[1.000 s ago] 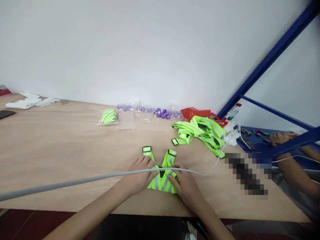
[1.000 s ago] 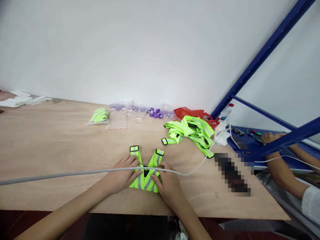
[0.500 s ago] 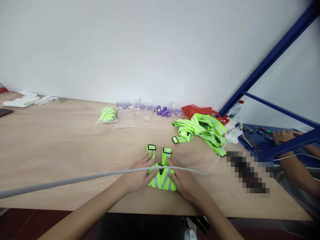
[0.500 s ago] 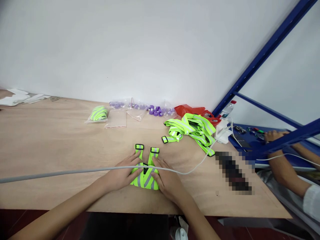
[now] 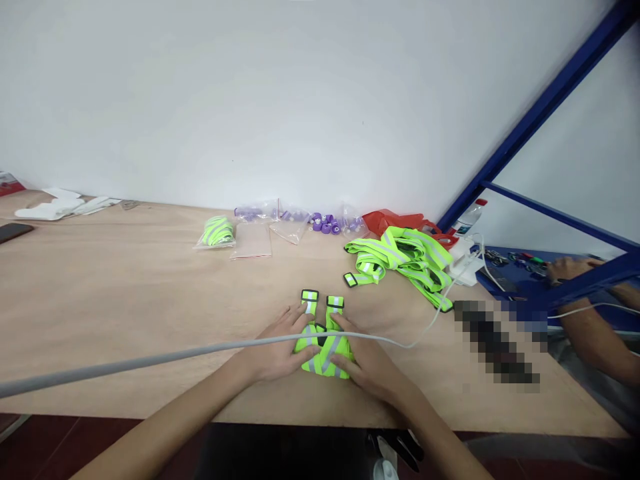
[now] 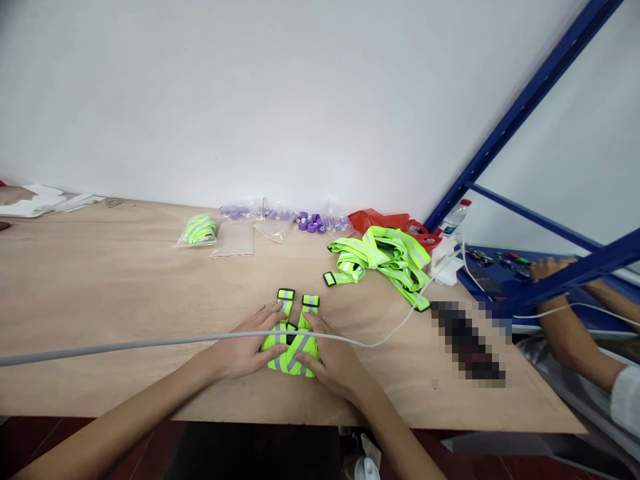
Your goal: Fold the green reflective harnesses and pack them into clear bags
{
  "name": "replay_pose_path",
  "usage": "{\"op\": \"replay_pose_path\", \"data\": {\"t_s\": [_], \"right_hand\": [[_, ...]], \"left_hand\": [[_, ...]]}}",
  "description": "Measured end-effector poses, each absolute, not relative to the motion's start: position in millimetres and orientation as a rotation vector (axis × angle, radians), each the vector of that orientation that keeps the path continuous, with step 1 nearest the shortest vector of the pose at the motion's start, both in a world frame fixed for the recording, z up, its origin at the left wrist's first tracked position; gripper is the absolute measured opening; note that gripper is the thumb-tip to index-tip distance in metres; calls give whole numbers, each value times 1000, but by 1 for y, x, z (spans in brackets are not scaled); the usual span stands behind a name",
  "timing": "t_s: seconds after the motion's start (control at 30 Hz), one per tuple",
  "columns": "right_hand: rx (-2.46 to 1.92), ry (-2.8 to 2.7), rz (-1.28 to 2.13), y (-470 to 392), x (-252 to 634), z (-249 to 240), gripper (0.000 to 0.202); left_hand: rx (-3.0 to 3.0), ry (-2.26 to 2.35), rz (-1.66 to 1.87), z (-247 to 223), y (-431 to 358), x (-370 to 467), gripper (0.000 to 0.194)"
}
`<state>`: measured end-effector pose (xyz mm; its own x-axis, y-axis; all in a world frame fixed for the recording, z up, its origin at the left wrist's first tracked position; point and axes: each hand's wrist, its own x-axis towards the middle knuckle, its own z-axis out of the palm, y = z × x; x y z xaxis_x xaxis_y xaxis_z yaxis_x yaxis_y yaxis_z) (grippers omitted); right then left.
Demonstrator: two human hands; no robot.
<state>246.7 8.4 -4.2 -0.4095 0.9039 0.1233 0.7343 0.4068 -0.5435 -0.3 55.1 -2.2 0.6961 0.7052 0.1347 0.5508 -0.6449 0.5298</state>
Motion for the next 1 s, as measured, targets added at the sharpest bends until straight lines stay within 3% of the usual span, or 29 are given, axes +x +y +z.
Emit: {"op": "replay_pose_path", "data": {"t_s": [0.1, 0.17, 0.3, 0.47, 0.67, 0.8, 1.0], "right_hand": [[-1320, -2315, 620, 10, 247, -1, 98], [-1287, -2342, 611, 9, 248, -4, 107], [-1314, -2370, 545, 0, 247, -19, 97], [-1425, -2386, 350, -25, 242, -30, 73], [-1388, -2413, 230, -56, 243, -29, 79], [-1216, -2458, 140, -65, 247, -39, 98], [-980, -2443, 75, -70, 256, -62, 70]], "left_hand": [[2433, 913, 482, -1, 55, -6, 69], [2443, 866, 506, -1, 52, -9, 57], [2500, 868, 510, 0, 45, -15, 37], [2524, 864, 442, 6, 32, -20, 53], [2529, 799, 361, -1, 6, -29, 90], [2559, 771, 301, -9, -10, -35, 90], [2528, 781, 228, -5, -25, -37, 75]]}}
